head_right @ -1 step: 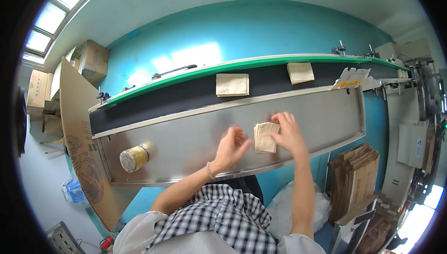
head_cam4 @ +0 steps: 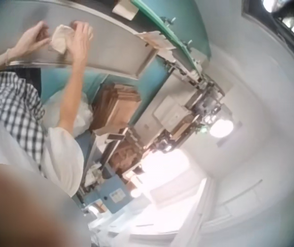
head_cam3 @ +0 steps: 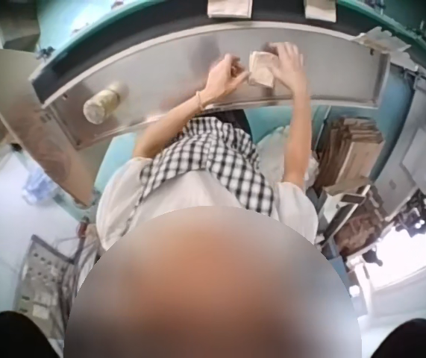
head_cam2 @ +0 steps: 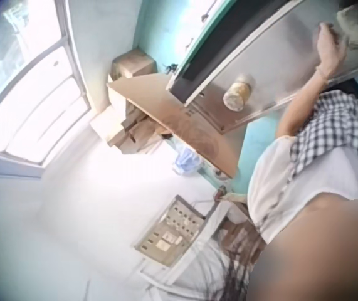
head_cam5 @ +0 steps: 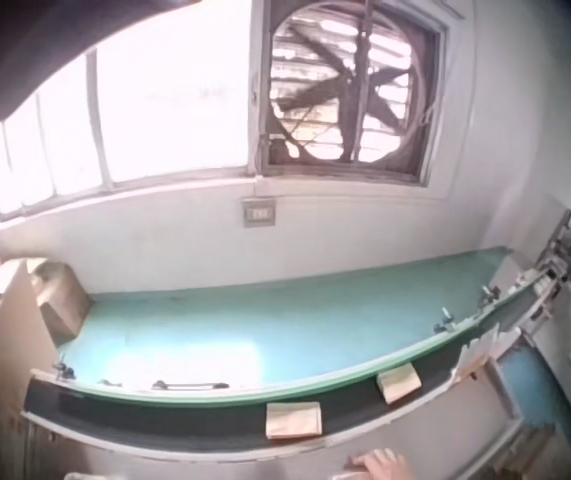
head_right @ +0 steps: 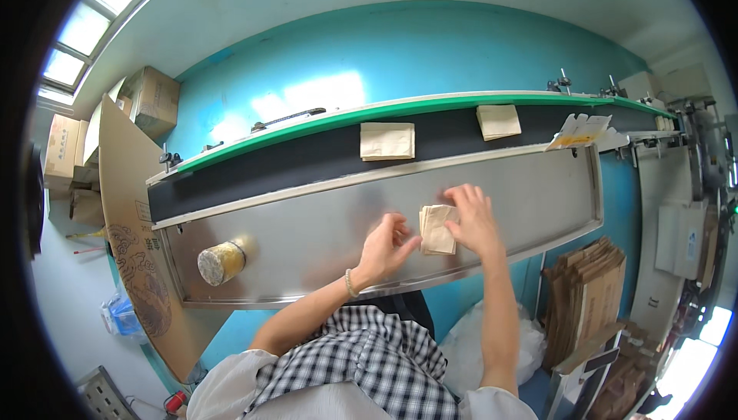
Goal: Organizing and stacking paper cup or sleeve products on a factory production line.
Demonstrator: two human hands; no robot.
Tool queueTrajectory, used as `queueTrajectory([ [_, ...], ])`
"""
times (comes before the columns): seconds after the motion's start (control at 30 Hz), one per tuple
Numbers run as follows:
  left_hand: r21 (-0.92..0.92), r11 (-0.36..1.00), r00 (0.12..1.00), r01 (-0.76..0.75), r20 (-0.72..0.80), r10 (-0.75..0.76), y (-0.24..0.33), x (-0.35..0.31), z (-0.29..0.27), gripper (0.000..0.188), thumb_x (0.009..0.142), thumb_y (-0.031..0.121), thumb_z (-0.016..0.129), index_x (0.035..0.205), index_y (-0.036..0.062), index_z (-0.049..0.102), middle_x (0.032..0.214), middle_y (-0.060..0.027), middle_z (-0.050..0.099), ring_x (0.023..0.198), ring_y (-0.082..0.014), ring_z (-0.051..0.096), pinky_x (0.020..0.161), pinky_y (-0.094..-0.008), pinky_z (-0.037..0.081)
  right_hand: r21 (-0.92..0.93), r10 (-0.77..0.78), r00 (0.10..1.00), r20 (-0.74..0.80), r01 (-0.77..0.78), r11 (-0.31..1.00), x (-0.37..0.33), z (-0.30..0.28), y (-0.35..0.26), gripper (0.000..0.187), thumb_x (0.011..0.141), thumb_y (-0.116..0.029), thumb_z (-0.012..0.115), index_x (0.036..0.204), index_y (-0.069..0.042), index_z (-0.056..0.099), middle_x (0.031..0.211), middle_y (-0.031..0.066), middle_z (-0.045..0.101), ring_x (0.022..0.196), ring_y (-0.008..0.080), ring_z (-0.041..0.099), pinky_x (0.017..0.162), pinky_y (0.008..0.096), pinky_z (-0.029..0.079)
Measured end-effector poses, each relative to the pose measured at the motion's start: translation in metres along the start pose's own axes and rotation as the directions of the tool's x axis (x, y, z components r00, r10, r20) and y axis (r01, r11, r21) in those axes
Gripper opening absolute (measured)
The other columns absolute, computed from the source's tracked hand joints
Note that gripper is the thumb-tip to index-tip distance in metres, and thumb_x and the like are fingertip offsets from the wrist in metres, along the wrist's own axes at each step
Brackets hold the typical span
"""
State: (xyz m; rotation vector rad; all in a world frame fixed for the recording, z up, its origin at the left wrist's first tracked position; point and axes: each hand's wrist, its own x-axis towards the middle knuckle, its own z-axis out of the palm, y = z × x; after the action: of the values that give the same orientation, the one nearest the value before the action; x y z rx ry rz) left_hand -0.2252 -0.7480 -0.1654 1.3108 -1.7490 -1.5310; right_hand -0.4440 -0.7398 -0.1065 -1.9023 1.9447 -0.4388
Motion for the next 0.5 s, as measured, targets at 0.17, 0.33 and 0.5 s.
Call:
queueTrajectory([
  [0.17,0.039,0.999,0.998,0.011,0.067,-0.013,0.004,-0.006,0.000,0.064,0.080,0.025,0.083,0.128,0.0021,0.047,0.113,-0.0114,0.063,0.092,-0.0184,0.062,0.079,-0.0358,0.053,0.020,0.092,0.937,0.336,-0.105,0.994,0.005,0.020,-0.008,0.029,0.073,-0.006,0.074,0.099,-0.007,0.061,0.106,0.0079,0.060,0.107,0.0272,0.057,0.094,0.0392,0.041],
  [0.33,-0.326,0.901,0.948,-0.287,-0.233,0.217,-0.030,-0.003,-0.043,0.087,0.071,0.018,0.090,0.138,0.0040,0.036,0.128,-0.0162,0.055,0.113,-0.0275,0.060,0.092,-0.0388,0.051,0.770,0.015,0.980,0.198,-0.165,0.617,0.004,0.054,-0.042,0.031,0.077,0.005,0.071,0.104,-0.006,0.058,0.110,0.0063,0.059,0.112,0.0179,0.056,0.093,0.0316,0.046],
  [0.5,-0.154,0.966,0.978,-0.205,-0.071,0.196,-0.043,0.007,-0.074,0.067,0.075,-0.002,0.072,0.132,0.0046,0.038,0.124,-0.0157,0.057,0.116,-0.0279,0.058,0.098,-0.0365,0.049,0.881,0.075,0.997,0.036,-0.067,0.469,-0.002,0.117,-0.054,0.057,0.075,0.016,0.068,0.123,-0.007,0.046,0.127,0.0074,0.053,0.117,0.0165,0.056,0.100,0.0321,0.047],
])
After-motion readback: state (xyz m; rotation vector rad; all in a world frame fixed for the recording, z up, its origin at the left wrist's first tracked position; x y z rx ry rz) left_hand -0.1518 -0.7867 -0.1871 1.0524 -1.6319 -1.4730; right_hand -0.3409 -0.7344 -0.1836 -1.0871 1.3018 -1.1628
